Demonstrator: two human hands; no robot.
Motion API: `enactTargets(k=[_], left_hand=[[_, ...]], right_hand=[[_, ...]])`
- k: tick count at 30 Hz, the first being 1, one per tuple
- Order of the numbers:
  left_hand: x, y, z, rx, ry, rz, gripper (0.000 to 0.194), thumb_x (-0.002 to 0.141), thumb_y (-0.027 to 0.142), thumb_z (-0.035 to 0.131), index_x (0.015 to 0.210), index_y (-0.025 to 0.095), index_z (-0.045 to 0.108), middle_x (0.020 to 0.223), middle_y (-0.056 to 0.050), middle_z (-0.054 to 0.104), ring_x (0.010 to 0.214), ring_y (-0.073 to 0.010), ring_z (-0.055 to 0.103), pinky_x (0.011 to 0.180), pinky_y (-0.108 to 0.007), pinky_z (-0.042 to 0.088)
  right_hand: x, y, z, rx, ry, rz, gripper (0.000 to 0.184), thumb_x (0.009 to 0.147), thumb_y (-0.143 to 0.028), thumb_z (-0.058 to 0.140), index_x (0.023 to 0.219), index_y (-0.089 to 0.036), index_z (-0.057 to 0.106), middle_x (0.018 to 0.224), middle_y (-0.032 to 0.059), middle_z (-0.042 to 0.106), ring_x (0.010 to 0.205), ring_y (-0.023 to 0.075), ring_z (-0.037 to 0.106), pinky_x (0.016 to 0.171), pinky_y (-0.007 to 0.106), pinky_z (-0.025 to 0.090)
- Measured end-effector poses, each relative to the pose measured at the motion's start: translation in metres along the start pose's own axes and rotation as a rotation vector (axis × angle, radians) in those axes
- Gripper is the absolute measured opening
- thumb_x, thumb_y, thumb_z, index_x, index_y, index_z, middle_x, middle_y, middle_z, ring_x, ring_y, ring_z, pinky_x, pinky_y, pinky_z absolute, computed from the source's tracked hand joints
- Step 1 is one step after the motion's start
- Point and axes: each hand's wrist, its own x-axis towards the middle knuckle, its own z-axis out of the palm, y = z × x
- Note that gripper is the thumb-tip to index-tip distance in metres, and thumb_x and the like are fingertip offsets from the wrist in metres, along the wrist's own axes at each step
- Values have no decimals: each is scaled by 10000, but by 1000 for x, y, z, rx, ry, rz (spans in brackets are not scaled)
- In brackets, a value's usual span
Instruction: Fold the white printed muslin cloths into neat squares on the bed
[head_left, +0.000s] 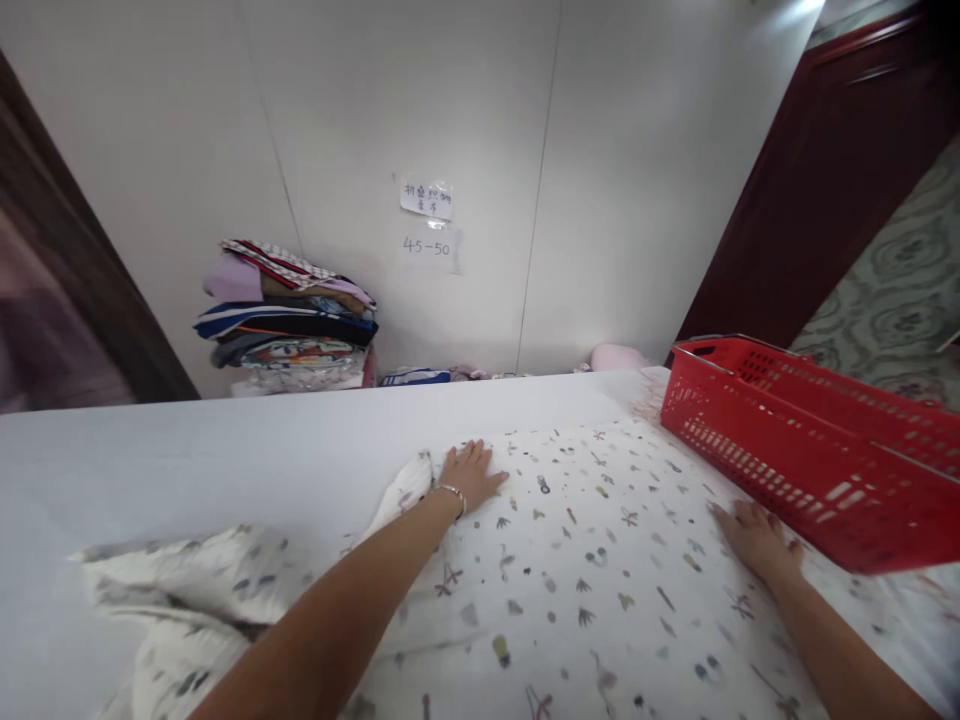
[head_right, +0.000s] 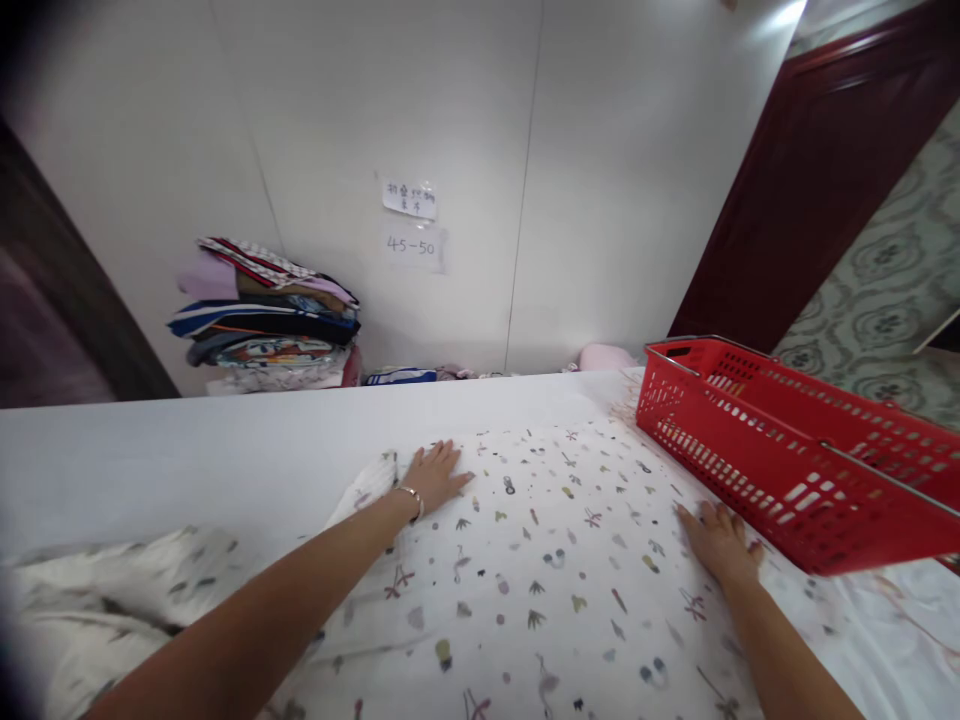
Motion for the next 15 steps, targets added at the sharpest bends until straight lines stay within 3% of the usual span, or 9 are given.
enactTargets(k=[4, 7, 12, 15], left_hand=[[-43, 11, -3, -74, -32, 180, 740, 807, 672, 169, 1349, 201, 350, 1495, -64, 123, 1371, -234, 55, 1090, -480, 66], [-60, 15, -6, -88, -31, 223, 633, 826, 632, 241, 1273, 231, 440, 1485, -66, 178, 1362, -236, 127, 1078, -485, 128], [-32, 17, -16, -12, 89, 130, 408, 892, 432, 294, 1124, 218, 553, 1322, -62, 477, 1237, -211, 389, 1002, -405, 319], [-3, 12, -21, 24, 140, 68, 341, 899, 315, 311, 1059, 181, 581, 1189, -90, 563, 1133, -216, 474, 927, -367, 384]], right_hand=[[-21, -10, 7, -21, 110, -140, 657, 828, -556, 205, 1308, -163, 421, 1443, 138, 244, 1323, 316, 189, 966, 600, 232], [-31, -34, 5, -16, 113, -265, 576, 843, -486, 260, 1275, -162, 461, 1422, 127, 302, 1324, 286, 211, 999, 560, 227], [-23, -121, -20, 208, -1, -523, 428, 868, -286, 286, 1120, -158, 608, 1188, 87, 582, 1126, 208, 507, 973, 342, 360], [-12, -185, -26, 230, -24, -593, 382, 866, -248, 324, 1079, -194, 637, 1131, 36, 622, 1067, 176, 547, 935, 279, 388]])
